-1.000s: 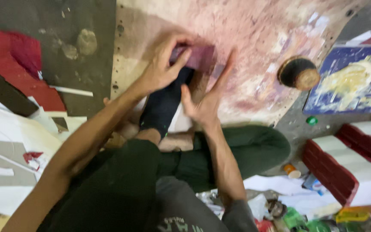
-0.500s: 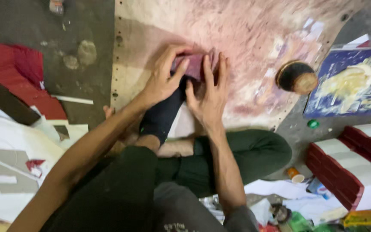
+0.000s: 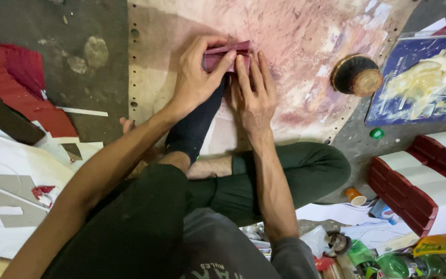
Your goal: The person wraps small red boxes with white paper, folding the paper around each box and smoothing the edges. The person handles multiple boxes one at a time, placing each wrapped box aside on the floor.
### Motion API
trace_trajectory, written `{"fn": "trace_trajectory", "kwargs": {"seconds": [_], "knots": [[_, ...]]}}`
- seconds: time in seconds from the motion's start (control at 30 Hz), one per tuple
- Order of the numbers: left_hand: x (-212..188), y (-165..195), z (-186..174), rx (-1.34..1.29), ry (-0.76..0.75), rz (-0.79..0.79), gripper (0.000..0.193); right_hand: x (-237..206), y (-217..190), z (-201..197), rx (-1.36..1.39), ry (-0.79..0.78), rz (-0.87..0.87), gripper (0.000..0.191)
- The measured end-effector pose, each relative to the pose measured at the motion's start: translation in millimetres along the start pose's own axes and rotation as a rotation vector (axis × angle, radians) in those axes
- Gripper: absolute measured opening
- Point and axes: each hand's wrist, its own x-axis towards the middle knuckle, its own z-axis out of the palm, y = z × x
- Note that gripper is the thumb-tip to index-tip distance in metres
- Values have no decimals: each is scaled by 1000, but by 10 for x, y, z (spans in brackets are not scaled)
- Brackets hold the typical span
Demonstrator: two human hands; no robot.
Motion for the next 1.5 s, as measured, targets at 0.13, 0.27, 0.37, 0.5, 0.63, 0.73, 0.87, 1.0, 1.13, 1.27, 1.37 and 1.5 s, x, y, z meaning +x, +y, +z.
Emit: {"fn": "trace_trajectory", "kwargs": {"seconds": [0.13,0.27,0.37,0.5,0.63,0.73,0.87,1.0,1.13,1.27,1.37,1.5], "knots": [[66,26,12,75,4,-7,20,3,-19,18,48,-6,40,49],[129,20,50,99,65,4,18,-27,-70,41,64,-34,72,54],[135,-7,34,79,70,28,18,-26,-136,39,165,-77,214,61],[136,-46,-19,76,-6,73,16,5,-166,-27,419,-125,387,86],[178,-22,-54,287,-2,186,45,-125,200,-423,237,-104,297,94],[216,64,-111,309,-122,190,46,-398,904,-923,-3,274,571,66],[259,194,-189,626,-102,376,45,-1061,1970,-1651,-605,-2,887,79],[372,182,-166,397,-333,222,43,-1418,2499,-1576,-743,-244,778,44],[460,21,-66,350,-368,211,49,-1116,2219,-1434,-932,22,733,58],[444,-146,-5,341,-417,223,54,-472,1319,-1034,-193,389,448,30],[449,-238,23,219,-449,88,48,-84,669,-473,240,133,340,30],[494,-308,46,228,-477,107,36,247,347,-49,526,-70,356,32]]}}
